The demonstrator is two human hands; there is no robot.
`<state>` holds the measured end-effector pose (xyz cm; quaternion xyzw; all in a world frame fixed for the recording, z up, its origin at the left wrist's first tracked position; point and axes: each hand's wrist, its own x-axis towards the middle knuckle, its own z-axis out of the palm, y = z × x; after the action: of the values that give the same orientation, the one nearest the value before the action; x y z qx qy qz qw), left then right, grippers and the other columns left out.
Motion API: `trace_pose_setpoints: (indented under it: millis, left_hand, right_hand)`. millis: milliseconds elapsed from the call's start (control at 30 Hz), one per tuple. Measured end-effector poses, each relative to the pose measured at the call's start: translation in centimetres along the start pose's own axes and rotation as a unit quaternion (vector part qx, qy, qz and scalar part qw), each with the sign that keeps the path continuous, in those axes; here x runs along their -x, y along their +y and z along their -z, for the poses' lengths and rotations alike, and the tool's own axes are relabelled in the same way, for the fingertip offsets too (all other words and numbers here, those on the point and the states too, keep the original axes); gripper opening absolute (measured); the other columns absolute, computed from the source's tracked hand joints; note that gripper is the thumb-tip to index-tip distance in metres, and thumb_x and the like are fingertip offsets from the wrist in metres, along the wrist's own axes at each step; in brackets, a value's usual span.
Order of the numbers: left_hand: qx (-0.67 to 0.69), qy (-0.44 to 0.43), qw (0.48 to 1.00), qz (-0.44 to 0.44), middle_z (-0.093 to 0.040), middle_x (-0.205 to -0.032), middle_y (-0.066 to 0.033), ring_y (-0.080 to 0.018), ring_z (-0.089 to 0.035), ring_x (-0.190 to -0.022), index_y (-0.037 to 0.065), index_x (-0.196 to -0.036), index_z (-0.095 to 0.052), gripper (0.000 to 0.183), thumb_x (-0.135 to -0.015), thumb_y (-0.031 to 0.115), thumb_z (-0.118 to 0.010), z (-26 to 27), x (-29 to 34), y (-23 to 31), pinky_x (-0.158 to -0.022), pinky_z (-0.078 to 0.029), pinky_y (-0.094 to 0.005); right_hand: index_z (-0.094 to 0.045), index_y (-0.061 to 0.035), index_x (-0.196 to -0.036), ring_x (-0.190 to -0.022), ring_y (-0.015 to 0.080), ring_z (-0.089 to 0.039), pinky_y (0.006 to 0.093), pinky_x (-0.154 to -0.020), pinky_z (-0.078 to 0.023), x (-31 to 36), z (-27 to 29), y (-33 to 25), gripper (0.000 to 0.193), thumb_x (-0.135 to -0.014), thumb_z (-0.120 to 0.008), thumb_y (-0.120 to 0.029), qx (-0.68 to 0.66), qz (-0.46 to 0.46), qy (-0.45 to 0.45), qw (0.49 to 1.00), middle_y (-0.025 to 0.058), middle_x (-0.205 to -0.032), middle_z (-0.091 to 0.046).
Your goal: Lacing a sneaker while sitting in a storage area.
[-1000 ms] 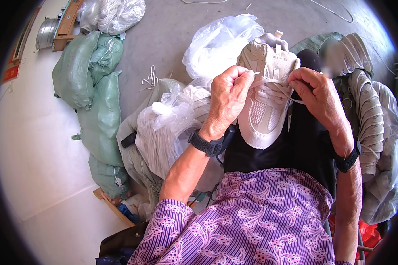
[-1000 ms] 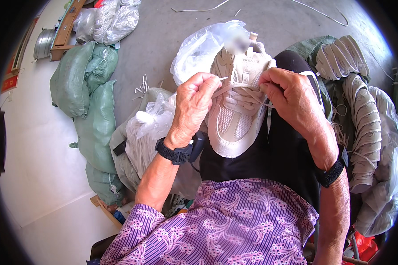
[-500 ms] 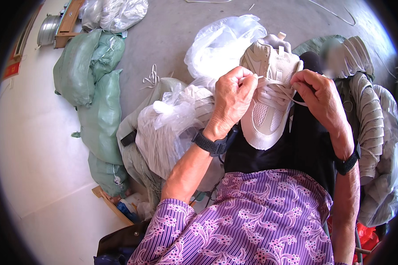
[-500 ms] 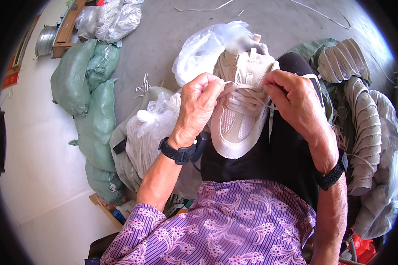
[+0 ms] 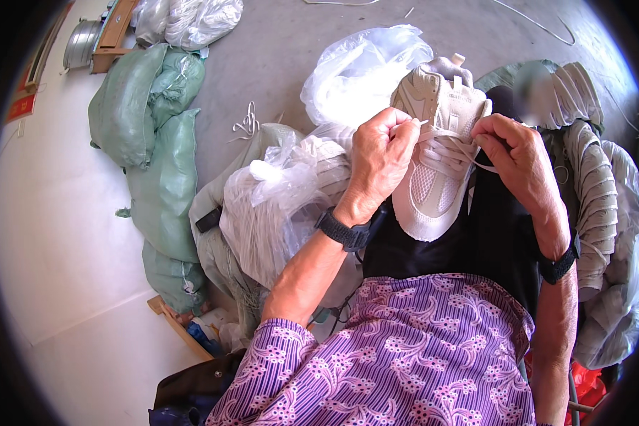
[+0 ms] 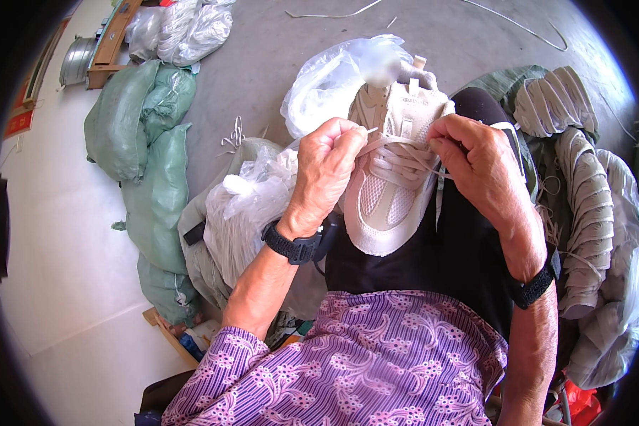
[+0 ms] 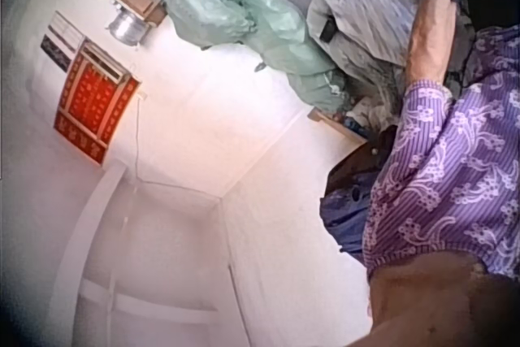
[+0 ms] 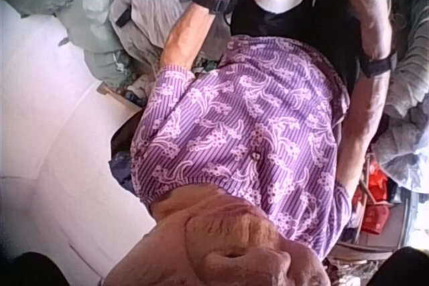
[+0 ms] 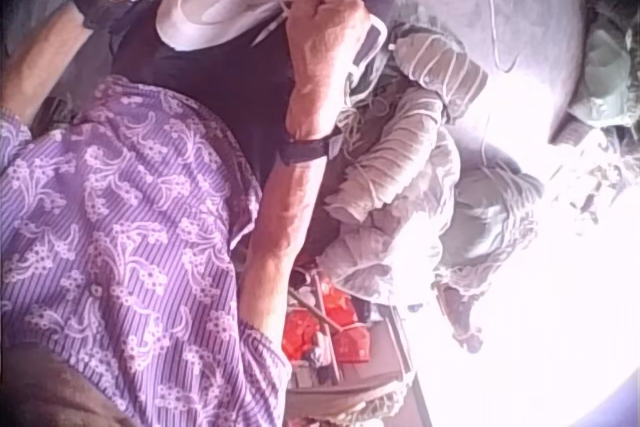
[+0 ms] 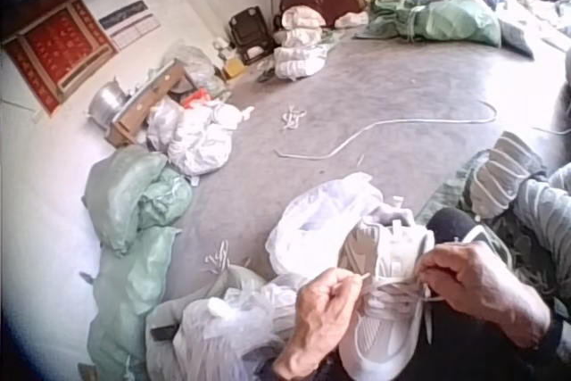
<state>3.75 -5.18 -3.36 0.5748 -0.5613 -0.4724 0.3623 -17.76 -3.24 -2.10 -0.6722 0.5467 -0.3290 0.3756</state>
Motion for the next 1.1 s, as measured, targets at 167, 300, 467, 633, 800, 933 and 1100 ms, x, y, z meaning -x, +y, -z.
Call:
trace_pose_setpoints:
  millis: [167,300,467,633,800,933,1100]
  left_hand:
    - [0.007,-0.002,1.0,0.004,-0.05,-0.056,0.0032,-0.0037,-0.042,-0.053,-0.002,-0.078,-0.062,0.022,-0.088,0.018,-0.06,0.0,-0.1,0.0,-0.049,-0.036,-0.024]
    - [0.007,0.003,1.0,0.012,-0.049,-0.056,0.0027,-0.0043,-0.042,-0.054,-0.002,-0.079,-0.062,0.023,-0.088,0.019,-0.061,0.0,-0.3,-0.2,-0.049,-0.037,-0.0247]
    - [0.008,0.007,1.0,0.007,-0.049,-0.055,0.0025,-0.0051,-0.042,-0.054,-0.002,-0.08,-0.063,0.023,-0.089,0.02,-0.061,-0.1,-0.3,-0.5,-0.05,-0.038,-0.0255]
    - [0.02,-0.007,1.0,0.017,-0.051,-0.066,0.0066,-0.0011,-0.041,-0.055,0.003,-0.084,-0.063,0.021,-0.091,0.022,-0.061,0.0,-0.4,-0.5,-0.049,-0.035,-0.0186]
    - [0.034,0.016,0.999,0.002,-0.047,-0.055,0.0031,-0.0049,-0.041,-0.053,-0.002,-0.08,-0.062,0.023,-0.089,0.019,-0.062,-0.4,-0.5,-0.6,-0.049,-0.037,-0.0256]
    - [0.028,0.019,0.999,0.009,-0.047,-0.054,0.0032,-0.0042,-0.04,-0.052,-0.002,-0.079,-0.062,0.021,-0.087,0.017,-0.062,-0.4,-0.8,-0.7,-0.047,-0.035,-0.0259]
    - [-0.087,0.031,0.992,-0.083,-0.056,-0.061,0.0005,-0.0076,-0.049,-0.054,0.0,-0.08,-0.061,0.015,-0.086,0.014,-0.062,-0.7,-1.1,0.0,-0.05,-0.04,-0.0258]
  right_hand:
    - [-0.062,0.0012,-0.092,-0.065,0.0182,-0.059,0.0305,-0.062,-0.047,0.0,0.0,0.1,0.009,-0.087,-0.057,-0.005,-0.003,-0.004,-0.001,1.0,0.0108,-0.073,-0.061]
    - [-0.062,0.0013,-0.092,-0.065,0.0183,-0.059,0.0305,-0.062,-0.047,0.0,0.0,0.1,0.009,-0.087,-0.057,-0.005,0.002,0.001,0.001,1.0,0.0108,-0.073,-0.061]
    - [-0.062,0.0009,-0.092,-0.065,0.0184,-0.06,0.0307,-0.063,-0.047,0.0,0.0,0.1,0.009,-0.087,-0.057,-0.005,0.0,-0.003,0.001,1.0,0.0107,-0.073,-0.061]
    - [-0.062,0.0007,-0.092,-0.065,0.0182,-0.06,0.0306,-0.063,-0.047,0.0,0.0,0.1,0.009,-0.087,-0.057,-0.006,0.008,-0.001,0.003,1.0,0.0107,-0.072,-0.061]
    - [-0.062,0.0008,-0.092,-0.066,0.0183,-0.06,0.0304,-0.063,-0.047,0.0,0.0,0.1,0.009,-0.087,-0.057,-0.006,0.009,-0.008,-0.003,1.0,0.0107,-0.073,-0.061]
    - [-0.062,0.0008,-0.092,-0.066,0.0184,-0.06,0.0303,-0.063,-0.048,0.0,0.0,0.1,0.01,-0.087,-0.057,-0.006,0.008,-0.008,0.0,1.0,0.0109,-0.073,-0.062]
    - [-0.062,0.0009,-0.092,-0.065,0.0184,-0.06,0.0302,-0.063,-0.048,0.0,0.0,0.1,0.01,-0.088,-0.057,-0.006,0.01,0.006,0.009,1.0,0.0109,-0.073,-0.061]
